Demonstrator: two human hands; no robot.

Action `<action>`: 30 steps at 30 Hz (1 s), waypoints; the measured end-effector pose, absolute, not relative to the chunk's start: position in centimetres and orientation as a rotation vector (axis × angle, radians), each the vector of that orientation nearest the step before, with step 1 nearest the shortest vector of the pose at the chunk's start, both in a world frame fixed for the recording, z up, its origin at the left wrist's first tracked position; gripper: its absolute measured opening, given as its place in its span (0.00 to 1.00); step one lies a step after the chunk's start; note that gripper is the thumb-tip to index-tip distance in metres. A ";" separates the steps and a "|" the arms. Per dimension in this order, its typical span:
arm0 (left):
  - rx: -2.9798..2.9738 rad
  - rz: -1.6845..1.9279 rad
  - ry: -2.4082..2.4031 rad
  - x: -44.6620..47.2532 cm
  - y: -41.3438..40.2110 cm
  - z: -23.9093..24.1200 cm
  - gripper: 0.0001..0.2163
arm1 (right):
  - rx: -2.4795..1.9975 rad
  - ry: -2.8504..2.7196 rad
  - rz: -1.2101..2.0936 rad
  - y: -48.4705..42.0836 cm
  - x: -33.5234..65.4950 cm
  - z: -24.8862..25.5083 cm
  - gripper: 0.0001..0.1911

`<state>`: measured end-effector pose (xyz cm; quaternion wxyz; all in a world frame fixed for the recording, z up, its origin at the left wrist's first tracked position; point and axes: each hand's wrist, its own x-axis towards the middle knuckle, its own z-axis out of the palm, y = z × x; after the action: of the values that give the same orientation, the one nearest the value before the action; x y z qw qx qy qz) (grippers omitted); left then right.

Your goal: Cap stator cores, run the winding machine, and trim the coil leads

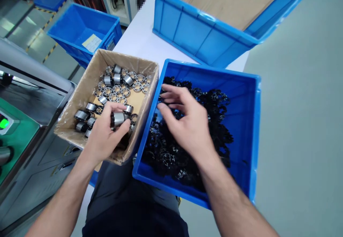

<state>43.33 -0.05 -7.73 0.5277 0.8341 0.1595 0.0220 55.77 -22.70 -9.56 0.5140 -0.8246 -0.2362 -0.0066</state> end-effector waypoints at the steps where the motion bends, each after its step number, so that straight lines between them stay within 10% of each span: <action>1: 2.149 0.035 0.360 44.3 0.4 -7.5 0.12 | -2.179 -0.556 -0.028 -24.1 57.1 -9.4 0.25; 6: 2.499 -0.106 0.185 49.6 2.9 -6.9 0.24 | -3.088 -0.609 0.494 -28.3 60.1 -10.4 0.29; 22: 3.003 -0.407 0.314 54.1 7.1 -8.7 0.18 | -2.995 -0.785 0.934 -29.8 59.9 -12.3 0.18; 30: 1.722 0.142 0.418 48.6 6.4 -7.9 0.14 | -2.719 -0.798 0.882 -31.8 61.2 -11.2 0.22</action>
<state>48.62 6.41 -7.87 0.6302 0.7521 0.1827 0.0620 61.17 -31.82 -11.22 0.0869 -0.9127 -0.2678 0.2961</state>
